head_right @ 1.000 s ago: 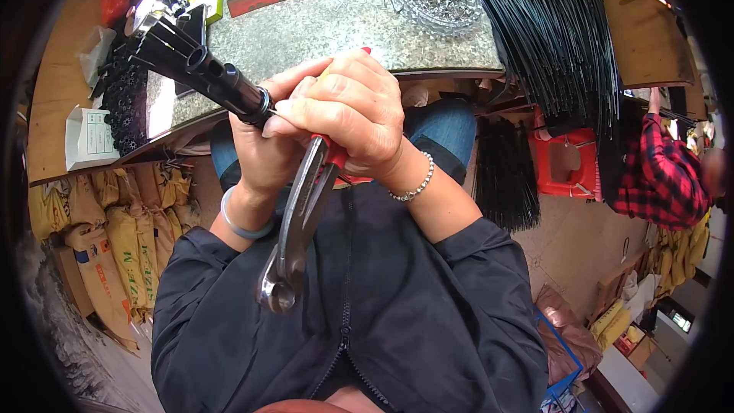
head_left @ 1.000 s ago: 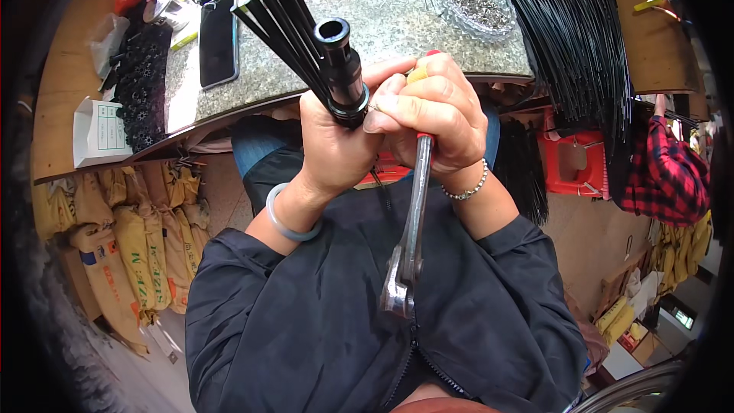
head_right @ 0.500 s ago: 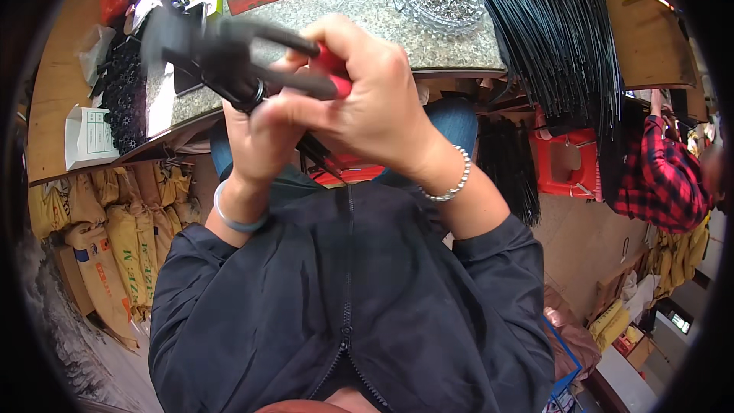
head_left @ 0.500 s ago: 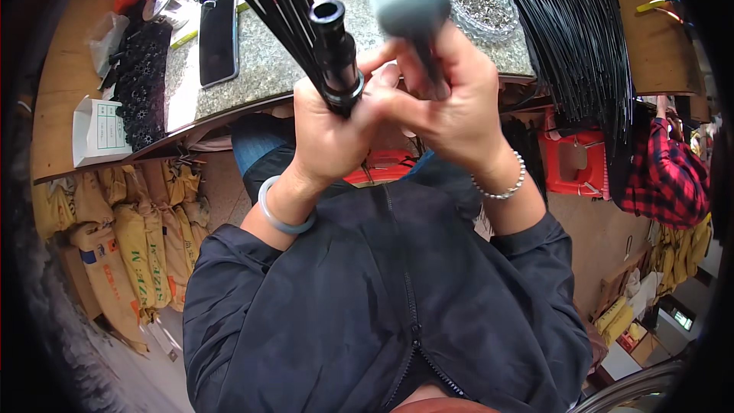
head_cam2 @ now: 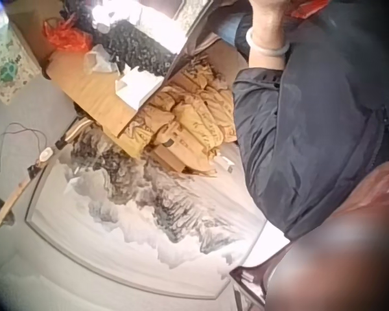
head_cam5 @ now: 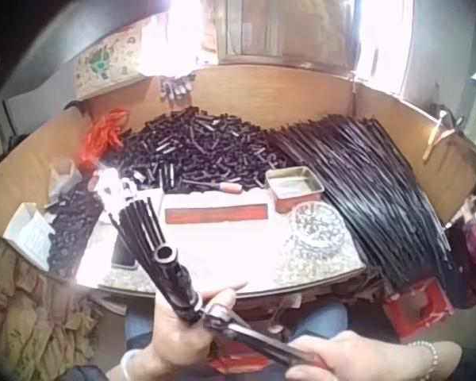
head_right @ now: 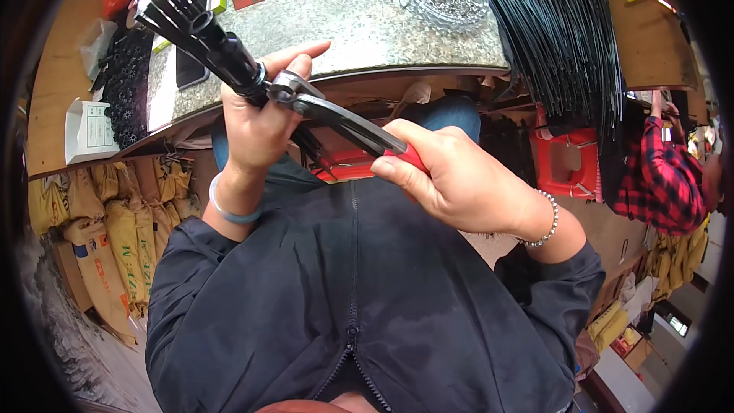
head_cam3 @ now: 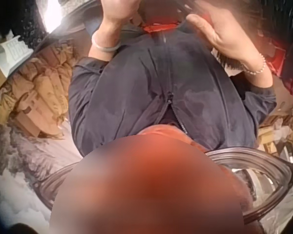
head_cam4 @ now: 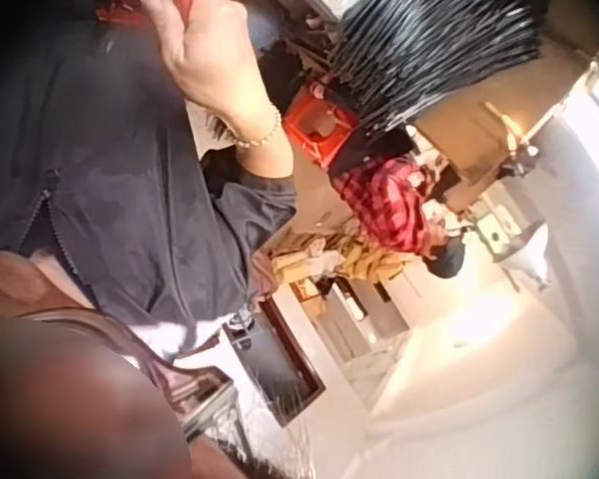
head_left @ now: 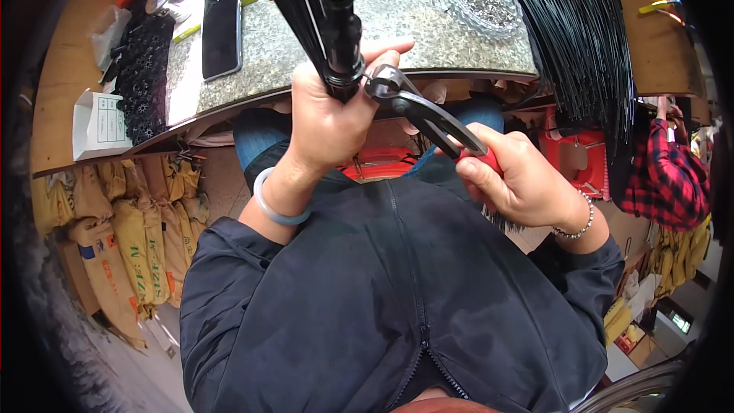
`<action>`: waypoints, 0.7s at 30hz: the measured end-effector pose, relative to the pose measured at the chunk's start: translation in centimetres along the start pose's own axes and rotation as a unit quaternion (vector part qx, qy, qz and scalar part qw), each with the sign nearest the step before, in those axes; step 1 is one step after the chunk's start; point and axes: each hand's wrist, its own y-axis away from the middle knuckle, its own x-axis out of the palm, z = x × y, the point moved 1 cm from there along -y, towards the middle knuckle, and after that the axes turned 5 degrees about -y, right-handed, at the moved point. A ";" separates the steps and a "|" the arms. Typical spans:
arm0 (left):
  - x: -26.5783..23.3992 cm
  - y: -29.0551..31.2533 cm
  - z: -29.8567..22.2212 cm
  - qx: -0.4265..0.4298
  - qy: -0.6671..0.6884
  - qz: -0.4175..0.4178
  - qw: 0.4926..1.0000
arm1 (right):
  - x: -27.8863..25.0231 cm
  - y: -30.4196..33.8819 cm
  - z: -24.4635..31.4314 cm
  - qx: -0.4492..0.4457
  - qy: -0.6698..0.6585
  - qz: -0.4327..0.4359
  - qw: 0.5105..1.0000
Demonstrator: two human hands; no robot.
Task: Assembling black wire bundles into metal collars and securing them using pliers.
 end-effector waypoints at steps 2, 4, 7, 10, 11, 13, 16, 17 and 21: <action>-0.3 -0.1 -0.7 -0.008 -0.004 0.012 1.000 | -0.1 0.2 0.6 0.004 -0.004 -0.002 1.000; 0.0 -0.1 -0.3 -0.007 0.021 0.006 1.000 | 0.1 0.3 0.6 0.006 -0.007 0.000 1.000; 0.4 0.0 -0.9 -0.041 0.059 0.000 0.997 | -0.1 0.0 0.5 -0.032 -0.050 0.004 0.998; 0.4 -0.1 -1.1 -0.043 0.057 -0.010 0.997 | -0.9 0.0 1.9 0.002 -0.054 0.003 0.999; 0.4 -0.1 -1.2 -0.046 0.053 -0.010 0.997 | -1.3 0.1 2.2 0.018 -0.023 0.024 0.999; 0.3 -0.1 -1.2 -0.050 0.069 -0.006 0.996 | -1.8 0.4 2.8 0.038 -0.007 0.046 0.998; -0.5 0.3 -0.7 -0.037 0.010 -0.001 0.999 | -2.8 0.4 5.0 0.123 -0.017 0.081 0.989; -0.4 0.3 -0.6 -0.015 -0.017 0.004 1.000 | -2.8 0.5 5.2 0.125 -0.017 0.080 0.989; -0.5 -0.8 -0.8 0.032 -0.102 0.010 0.994 | -2.1 0.5 4.1 0.214 -0.034 0.067 0.974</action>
